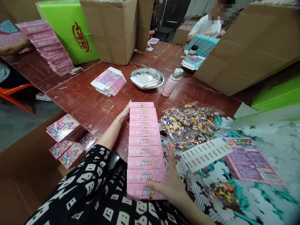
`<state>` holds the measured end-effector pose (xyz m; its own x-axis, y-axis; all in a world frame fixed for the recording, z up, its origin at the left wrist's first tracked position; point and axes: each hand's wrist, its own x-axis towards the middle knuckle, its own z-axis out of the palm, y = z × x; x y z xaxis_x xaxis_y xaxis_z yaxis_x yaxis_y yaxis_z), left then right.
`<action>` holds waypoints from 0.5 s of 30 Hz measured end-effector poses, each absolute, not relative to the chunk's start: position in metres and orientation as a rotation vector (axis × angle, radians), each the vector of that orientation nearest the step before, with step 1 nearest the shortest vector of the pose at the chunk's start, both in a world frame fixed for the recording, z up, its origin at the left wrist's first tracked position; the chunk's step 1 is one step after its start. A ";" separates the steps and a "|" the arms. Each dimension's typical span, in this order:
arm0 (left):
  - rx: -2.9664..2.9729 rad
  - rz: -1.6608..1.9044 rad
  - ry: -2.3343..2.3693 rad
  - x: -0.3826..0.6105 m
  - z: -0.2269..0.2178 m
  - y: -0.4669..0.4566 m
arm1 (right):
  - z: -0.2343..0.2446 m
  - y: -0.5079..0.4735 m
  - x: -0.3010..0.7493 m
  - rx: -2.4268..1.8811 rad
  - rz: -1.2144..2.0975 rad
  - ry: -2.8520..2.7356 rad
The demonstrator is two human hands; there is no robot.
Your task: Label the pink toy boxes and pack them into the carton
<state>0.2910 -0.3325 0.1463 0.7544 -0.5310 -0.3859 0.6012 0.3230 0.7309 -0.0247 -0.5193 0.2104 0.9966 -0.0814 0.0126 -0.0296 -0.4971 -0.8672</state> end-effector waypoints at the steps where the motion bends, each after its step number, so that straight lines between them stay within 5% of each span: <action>1: 0.985 -0.752 0.073 0.291 0.145 -0.332 | 0.209 -0.521 -0.009 -2.061 -0.087 0.080; 8: 0.946 -0.725 0.010 0.295 0.134 -0.331 | 0.222 -0.522 0.164 -1.907 -0.255 0.007; 15: 0.975 -0.674 -0.013 0.297 0.137 -0.334 | 0.225 -0.512 0.278 -1.853 -0.020 0.066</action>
<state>0.2973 -0.3339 0.1374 0.7982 -0.5322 -0.2821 0.5214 0.3758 0.7661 0.2783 -0.5115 0.2254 0.9982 -0.0562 -0.0203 -0.0352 -0.2780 -0.9599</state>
